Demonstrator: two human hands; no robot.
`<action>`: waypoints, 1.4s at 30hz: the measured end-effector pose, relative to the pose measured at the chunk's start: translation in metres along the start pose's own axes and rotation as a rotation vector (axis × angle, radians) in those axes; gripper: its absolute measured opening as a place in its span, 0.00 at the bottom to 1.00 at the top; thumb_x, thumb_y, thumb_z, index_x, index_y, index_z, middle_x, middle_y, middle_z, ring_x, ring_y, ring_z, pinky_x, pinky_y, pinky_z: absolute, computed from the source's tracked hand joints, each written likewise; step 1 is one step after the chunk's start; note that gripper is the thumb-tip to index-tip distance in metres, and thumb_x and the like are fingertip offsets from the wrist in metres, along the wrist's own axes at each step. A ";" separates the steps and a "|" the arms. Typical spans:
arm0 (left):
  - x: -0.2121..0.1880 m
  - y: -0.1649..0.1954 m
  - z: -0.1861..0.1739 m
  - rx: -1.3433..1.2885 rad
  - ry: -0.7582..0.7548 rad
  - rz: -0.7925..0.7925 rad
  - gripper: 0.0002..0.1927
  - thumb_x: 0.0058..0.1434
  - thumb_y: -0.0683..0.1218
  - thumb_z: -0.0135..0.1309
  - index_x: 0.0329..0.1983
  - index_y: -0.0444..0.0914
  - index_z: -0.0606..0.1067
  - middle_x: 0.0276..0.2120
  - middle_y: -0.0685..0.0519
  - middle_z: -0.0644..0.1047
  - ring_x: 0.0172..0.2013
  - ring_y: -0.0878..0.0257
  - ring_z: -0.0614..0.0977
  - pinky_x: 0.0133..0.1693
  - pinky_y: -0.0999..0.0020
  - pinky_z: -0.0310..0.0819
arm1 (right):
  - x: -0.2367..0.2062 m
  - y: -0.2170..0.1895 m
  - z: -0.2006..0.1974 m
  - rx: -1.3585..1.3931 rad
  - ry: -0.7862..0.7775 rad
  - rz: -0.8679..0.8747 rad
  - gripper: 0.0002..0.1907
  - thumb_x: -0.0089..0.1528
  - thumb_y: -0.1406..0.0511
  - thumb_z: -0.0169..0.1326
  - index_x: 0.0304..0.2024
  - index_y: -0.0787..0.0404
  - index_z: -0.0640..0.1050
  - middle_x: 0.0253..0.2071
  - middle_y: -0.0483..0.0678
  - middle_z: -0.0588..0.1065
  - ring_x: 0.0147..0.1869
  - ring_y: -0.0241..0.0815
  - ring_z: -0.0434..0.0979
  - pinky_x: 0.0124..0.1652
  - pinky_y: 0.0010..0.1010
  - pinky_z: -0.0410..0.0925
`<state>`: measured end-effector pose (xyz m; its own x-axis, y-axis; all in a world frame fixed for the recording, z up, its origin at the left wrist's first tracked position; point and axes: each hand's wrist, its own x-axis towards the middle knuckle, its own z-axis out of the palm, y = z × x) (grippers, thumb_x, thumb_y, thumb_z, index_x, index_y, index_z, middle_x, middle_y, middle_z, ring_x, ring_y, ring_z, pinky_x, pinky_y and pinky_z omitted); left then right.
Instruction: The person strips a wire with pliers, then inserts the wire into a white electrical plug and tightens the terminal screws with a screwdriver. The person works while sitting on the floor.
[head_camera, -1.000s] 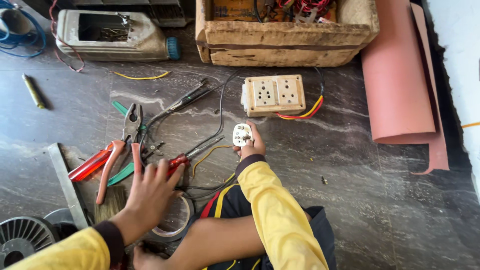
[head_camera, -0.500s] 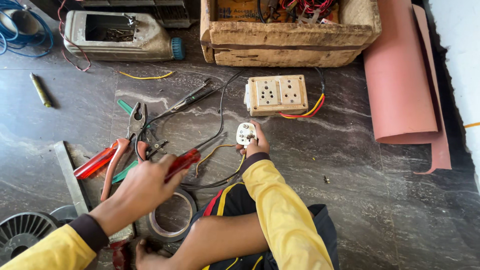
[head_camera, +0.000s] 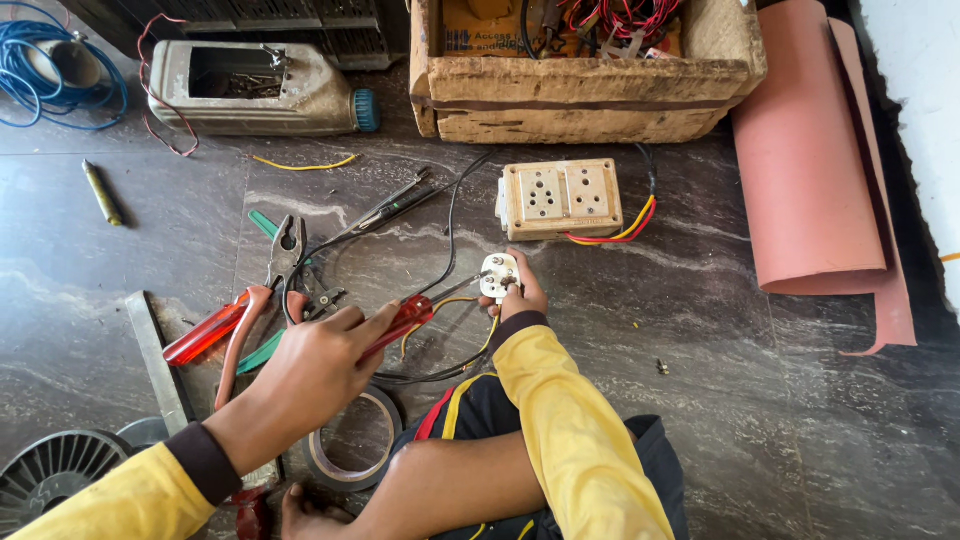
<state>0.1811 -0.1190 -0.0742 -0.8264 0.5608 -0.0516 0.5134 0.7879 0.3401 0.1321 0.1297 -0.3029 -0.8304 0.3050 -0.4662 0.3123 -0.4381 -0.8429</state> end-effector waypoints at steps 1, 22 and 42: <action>0.001 0.000 0.000 0.021 -0.001 0.013 0.32 0.53 0.45 0.60 0.63 0.39 0.71 0.31 0.46 0.77 0.25 0.48 0.81 0.28 0.55 0.76 | 0.000 0.000 0.000 0.012 0.010 0.011 0.30 0.68 0.77 0.30 0.65 0.48 0.73 0.41 0.52 0.79 0.23 0.38 0.76 0.20 0.25 0.63; -0.001 0.011 -0.010 0.369 -0.097 0.301 0.41 0.46 0.39 0.55 0.67 0.27 0.64 0.36 0.44 0.74 0.30 0.54 0.83 0.30 0.62 0.79 | -0.006 -0.001 0.005 -0.122 0.048 0.038 0.35 0.65 0.80 0.30 0.64 0.43 0.74 0.46 0.52 0.80 0.27 0.40 0.81 0.19 0.24 0.63; 0.102 0.008 -0.084 -0.175 -0.479 -0.203 0.23 0.54 0.55 0.62 0.54 0.48 0.81 0.40 0.49 0.84 0.40 0.55 0.87 0.45 0.61 0.78 | -0.005 0.000 0.018 -0.137 0.053 -0.050 0.41 0.56 0.86 0.30 0.57 0.49 0.81 0.49 0.49 0.79 0.31 0.37 0.82 0.23 0.25 0.71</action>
<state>0.0813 -0.0771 0.0024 -0.6862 0.4872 -0.5402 0.2744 0.8611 0.4280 0.1279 0.1134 -0.2963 -0.8220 0.3696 -0.4332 0.3344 -0.3025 -0.8926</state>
